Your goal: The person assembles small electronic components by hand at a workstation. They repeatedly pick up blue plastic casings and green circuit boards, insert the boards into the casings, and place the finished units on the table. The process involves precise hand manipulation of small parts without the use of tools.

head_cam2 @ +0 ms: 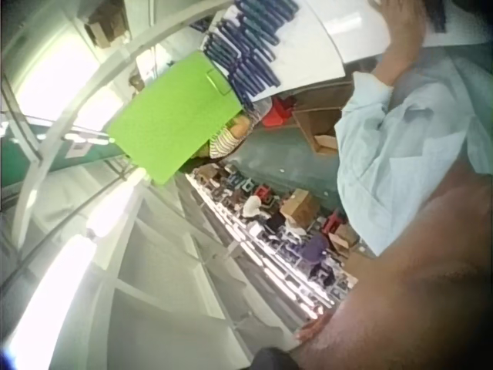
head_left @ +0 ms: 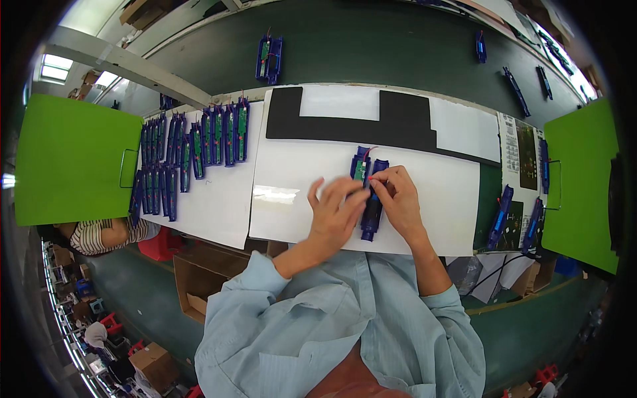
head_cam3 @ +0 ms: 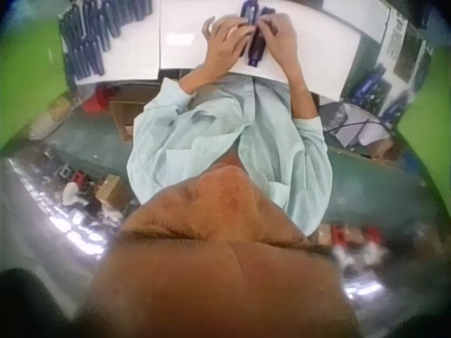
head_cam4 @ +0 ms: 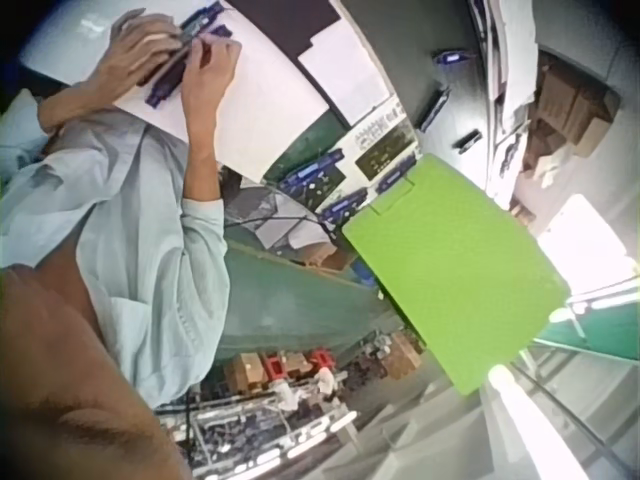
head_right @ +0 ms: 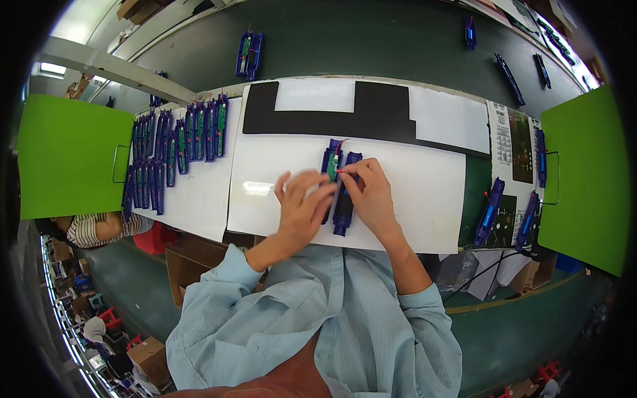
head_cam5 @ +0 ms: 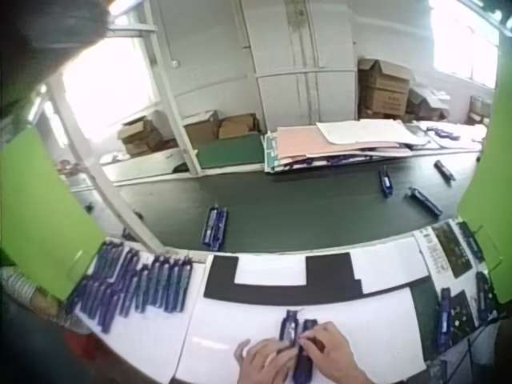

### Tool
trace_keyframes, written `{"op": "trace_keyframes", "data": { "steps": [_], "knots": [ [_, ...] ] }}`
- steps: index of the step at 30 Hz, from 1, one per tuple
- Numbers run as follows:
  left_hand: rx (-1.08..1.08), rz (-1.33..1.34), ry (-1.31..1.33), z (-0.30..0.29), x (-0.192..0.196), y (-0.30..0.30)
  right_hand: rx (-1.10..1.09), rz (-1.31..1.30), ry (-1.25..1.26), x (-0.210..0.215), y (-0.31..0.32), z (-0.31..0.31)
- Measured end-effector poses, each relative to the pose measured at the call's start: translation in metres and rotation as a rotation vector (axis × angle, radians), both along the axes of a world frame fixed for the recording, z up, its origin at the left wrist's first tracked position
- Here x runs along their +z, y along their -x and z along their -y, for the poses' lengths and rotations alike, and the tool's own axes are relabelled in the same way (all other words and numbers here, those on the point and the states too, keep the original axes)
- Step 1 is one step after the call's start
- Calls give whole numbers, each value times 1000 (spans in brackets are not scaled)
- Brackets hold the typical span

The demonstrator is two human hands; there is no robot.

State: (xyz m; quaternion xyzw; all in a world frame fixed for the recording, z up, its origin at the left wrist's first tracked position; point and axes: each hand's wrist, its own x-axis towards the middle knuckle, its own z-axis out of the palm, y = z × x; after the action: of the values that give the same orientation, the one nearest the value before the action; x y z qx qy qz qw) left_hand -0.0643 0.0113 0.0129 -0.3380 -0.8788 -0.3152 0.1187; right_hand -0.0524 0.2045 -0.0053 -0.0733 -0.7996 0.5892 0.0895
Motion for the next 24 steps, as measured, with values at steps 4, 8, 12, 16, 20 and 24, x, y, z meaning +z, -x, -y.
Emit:
{"op": "trace_keyframes", "data": {
  "steps": [4, 8, 12, 16, 20, 24],
  "knots": [
    [24, -77, 72, -13, 16, 34, 35, -27, 28, 3, -5, 4],
    [8, -18, 28, -11, 3, 32, 53, 18, 120, -8, -9, 4],
    [101, 206, -151, -11, -14, 20, 53, 40, 220, -14, -13, 5],
    [170, 369, -292, -17, -24, 4, 27, 9, 402, -20, -15, 12],
    [204, 174, -117, -11, -12, -7, 74, 60, 247, -8, -14, 7],
    [225, 59, 74, 5, -9, -14, 162, -259, -246, 3, -3, 9]
  ]
}}
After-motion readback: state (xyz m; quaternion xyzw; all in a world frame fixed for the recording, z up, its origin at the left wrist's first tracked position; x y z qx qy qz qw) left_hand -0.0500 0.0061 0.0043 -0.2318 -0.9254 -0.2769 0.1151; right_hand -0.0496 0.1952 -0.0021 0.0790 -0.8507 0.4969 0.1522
